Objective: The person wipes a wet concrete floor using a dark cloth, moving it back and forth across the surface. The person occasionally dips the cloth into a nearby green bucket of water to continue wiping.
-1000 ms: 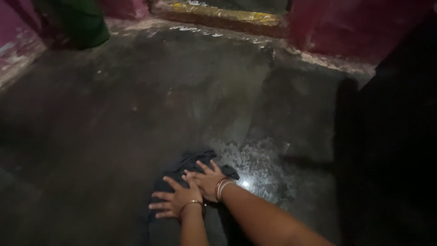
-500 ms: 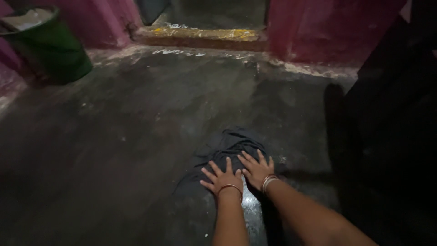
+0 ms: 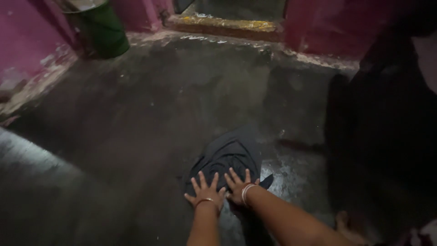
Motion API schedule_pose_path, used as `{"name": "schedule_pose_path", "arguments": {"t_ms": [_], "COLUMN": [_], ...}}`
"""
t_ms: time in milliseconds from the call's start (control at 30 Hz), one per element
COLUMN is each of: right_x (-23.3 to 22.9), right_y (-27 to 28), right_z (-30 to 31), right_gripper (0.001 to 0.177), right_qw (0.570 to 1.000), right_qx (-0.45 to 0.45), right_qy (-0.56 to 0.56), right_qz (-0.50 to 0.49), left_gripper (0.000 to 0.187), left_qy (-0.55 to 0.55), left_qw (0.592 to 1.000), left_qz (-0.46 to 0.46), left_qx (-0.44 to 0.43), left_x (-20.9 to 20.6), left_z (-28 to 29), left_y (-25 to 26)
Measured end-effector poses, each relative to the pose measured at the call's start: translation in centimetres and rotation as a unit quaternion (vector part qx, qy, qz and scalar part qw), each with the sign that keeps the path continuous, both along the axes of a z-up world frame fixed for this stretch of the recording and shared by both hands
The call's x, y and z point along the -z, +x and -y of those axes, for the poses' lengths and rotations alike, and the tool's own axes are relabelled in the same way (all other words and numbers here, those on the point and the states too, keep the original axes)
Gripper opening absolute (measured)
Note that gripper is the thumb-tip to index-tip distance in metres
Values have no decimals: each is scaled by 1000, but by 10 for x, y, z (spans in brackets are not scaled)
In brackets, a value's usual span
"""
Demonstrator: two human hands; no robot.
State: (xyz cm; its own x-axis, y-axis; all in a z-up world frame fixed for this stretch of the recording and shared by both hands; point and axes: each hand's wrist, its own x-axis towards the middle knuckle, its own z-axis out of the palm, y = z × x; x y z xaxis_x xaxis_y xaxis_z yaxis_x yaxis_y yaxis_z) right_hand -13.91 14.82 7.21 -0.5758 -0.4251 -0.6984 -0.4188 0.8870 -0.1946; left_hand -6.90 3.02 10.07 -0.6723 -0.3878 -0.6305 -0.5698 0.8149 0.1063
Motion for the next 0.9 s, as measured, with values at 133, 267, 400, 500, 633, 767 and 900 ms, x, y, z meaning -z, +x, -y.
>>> {"name": "schedule_pose_path", "arguments": {"t_ms": [133,267,400,500,633,767,900], "right_x": [-18,192,5,9,17,12,15], "right_y": [47,29,94,98,85,56,14], "right_z": [5,18,19,19,28,48,80], "right_gripper": [82,78,68,62,70,79,78], "right_qw": [987,917,959,965,954,936,922], "right_qx": [-149,-369,-269,-248,-290,-336,-368], "right_qy": [49,-149,-21,-57,-77,-99,-115], "right_qz": [24,23,80,61,6,-32,-35], "left_gripper": [71,73,75,81,87,89,91], "left_qy": [5,9,4,-27,-101,-168,-173], "left_qw": [997,975,942,912,877,827,814], "left_qz": [33,43,1,-69,-93,-134,-147], "left_qx": [-76,-219,-335,-403,-461,-519,-535], "left_x": [10,34,69,71,88,109,91], "left_z": [-1,-8,-11,-21,-25,-14,11], "left_y": [66,110,126,123,96,65,30]}}
